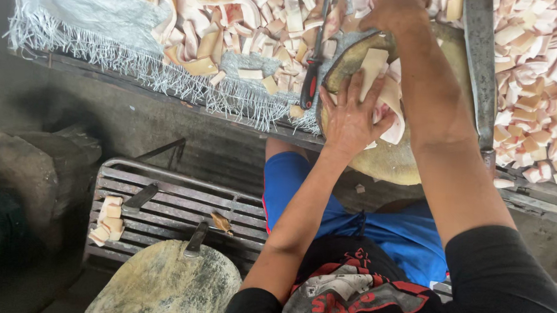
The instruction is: The person sits on a low bench and uses a large knife to cut strips of pork skin into small cubes on a round wooden cutting board. The person repeatedly picks up strips, slices them, and pushes the cut pieces aside.
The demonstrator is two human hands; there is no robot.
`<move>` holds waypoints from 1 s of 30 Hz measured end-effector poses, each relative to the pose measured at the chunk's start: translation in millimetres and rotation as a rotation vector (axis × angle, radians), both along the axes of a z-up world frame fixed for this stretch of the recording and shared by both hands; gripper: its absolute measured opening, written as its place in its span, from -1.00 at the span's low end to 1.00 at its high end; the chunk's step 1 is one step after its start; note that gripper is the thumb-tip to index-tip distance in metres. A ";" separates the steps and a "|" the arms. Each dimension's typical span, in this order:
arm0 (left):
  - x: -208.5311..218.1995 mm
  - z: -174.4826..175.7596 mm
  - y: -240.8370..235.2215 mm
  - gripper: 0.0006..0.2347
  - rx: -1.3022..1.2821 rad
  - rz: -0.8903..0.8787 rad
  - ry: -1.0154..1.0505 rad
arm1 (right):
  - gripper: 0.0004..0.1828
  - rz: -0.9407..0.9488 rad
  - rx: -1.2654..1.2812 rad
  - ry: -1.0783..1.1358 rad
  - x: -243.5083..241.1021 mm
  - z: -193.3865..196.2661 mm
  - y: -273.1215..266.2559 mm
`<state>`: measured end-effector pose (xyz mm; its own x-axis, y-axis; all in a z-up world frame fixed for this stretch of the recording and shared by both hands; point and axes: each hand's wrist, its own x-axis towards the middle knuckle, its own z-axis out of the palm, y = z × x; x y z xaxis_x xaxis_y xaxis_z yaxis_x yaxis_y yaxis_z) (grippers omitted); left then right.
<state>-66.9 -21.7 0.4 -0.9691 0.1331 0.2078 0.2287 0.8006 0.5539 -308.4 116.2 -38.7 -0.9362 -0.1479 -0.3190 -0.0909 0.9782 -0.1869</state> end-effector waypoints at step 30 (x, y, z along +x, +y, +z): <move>-13.5 -13.9 1.3 0.05 0.101 0.142 0.002 | -0.67 0.268 -0.368 0.089 119.3 106.5 32.6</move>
<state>-80.4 -20.4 -13.5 -0.9761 -0.0267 0.2156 0.1189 0.7650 0.6330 -189.1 148.8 67.8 -0.8709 -0.4765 -0.1199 -0.3629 0.7883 -0.4969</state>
